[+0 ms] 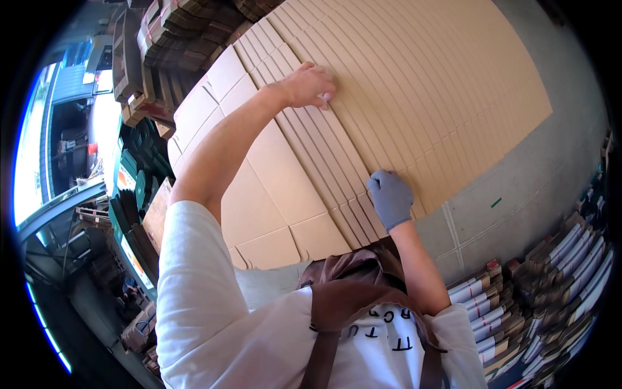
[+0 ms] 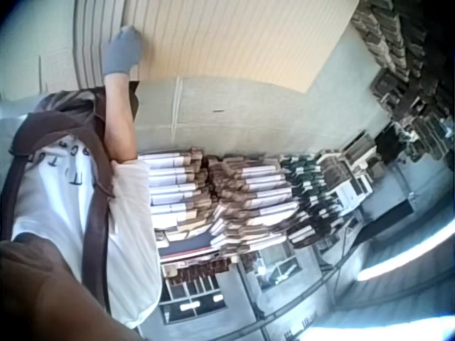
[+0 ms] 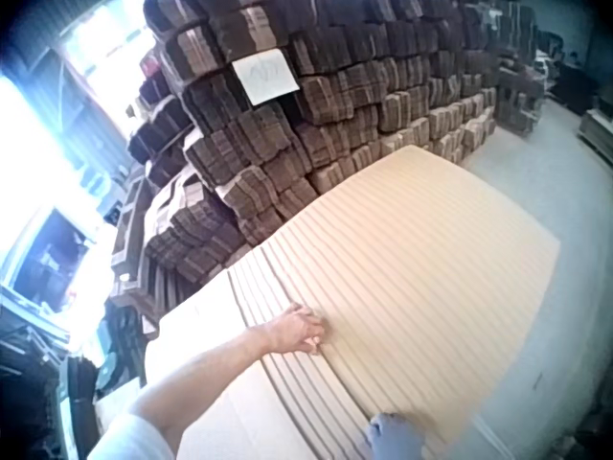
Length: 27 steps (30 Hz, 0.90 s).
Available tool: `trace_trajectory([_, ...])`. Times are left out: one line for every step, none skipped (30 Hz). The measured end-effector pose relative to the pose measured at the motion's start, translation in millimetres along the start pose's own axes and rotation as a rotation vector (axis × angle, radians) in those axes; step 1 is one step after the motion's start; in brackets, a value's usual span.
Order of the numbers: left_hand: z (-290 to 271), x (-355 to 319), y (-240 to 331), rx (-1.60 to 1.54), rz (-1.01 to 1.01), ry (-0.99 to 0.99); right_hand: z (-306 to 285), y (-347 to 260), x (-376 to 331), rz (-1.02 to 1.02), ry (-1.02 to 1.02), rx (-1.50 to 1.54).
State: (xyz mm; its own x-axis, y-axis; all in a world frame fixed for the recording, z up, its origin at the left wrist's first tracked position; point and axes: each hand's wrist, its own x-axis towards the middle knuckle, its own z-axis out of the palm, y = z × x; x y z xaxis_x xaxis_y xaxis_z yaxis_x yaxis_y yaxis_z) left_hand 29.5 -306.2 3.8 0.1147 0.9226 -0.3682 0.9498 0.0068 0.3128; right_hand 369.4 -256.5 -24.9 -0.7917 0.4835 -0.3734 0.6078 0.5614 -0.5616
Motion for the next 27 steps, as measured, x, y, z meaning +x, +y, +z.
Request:
trace_trajectory([-1,2,-1,-0.014,0.000,-0.006,0,-1,0,-0.002,-0.008,0.001])
trace_trajectory([-2,4,-1,-0.028,-0.001,-0.013,0,-1,0,-0.008,0.000,-0.003])
trace_trajectory([-3,5,-2,-0.042,-0.001,-0.019,2,0,0,-0.015,0.007,-0.006])
trace_trajectory([-4,6,-1,-0.054,-0.005,-0.022,3,1,1,-0.020,0.017,-0.011])
trace_trajectory([-6,7,0,-0.066,-0.008,-0.026,4,2,2,-0.025,0.018,-0.021])
trace_trajectory([-8,8,1,-0.078,-0.012,-0.029,5,3,2,-0.030,0.019,-0.031])
trace_trajectory([-7,8,0,-0.082,-0.012,-0.026,6,4,3,-0.036,0.019,-0.040])
trace_trajectory([-7,9,0,-0.086,-0.012,-0.023,7,5,4,-0.041,0.020,-0.036])
trace_trajectory([-6,9,-1,-0.090,-0.012,-0.021,8,6,4,-0.045,0.021,-0.032])
trace_trajectory([-6,9,-2,-0.098,-0.013,-0.019,8,7,5,-0.050,0.020,-0.028])
trace_trajectory([-5,10,-2,-0.106,-0.013,-0.016,8,7,5,-0.052,0.016,-0.026])
trace_trajectory([-5,10,-3,-0.113,-0.014,-0.014,7,6,5,-0.054,0.012,-0.025])
trace_trajectory([-4,10,-4,-0.116,-0.003,0.001,7,6,5,-0.057,0.009,-0.023])
trace_trajectory([-3,10,-6,-0.119,0.009,0.015,6,6,5,-0.065,0.013,-0.014])
trace_trajectory([-2,9,-7,-0.121,0.020,0.030,6,6,5,-0.072,0.018,-0.004])
trace_trajectory([-1,10,-7,-0.128,0.019,0.034,6,7,6,-0.079,0.023,0.005])
trace_trajectory([-1,10,-7,-0.135,0.018,0.038,6,7,6,-0.074,0.020,0.007])
trace_trajectory([0,10,-7,-0.141,0.016,0.043,6,7,6,-0.069,0.017,0.009])
trace_trajectory([0,10,-7,-0.141,0.015,0.043,5,6,7,-0.066,0.014,0.011])
trace_trajectory([1,11,-8,-0.141,0.014,0.044,5,7,7,-0.065,0.012,0.017])
trace_trajectory([1,11,-8,-0.141,0.013,0.044,5,7,7,-0.064,0.010,0.022])
trace_trajectory([2,11,-8,-0.145,0.011,0.047,5,7,7,-0.063,0.010,0.027])
trace_trajectory([2,11,-8,-0.148,0.008,0.049,5,7,7,-0.066,0.014,0.034])
trace_trajectory([2,11,-8,-0.151,0.005,0.052,5,8,7,-0.069,0.018,0.040])
trace_trajectory([1,11,-7,-0.147,0.004,0.053,5,8,7,-0.073,0.024,0.047])
trace_trajectory([1,11,-6,-0.142,0.002,0.055,6,8,7,-0.070,0.027,0.035])
trace_trajectory([1,9,-5,-0.137,-0.002,0.056,8,8,8,-0.067,0.029,0.023])
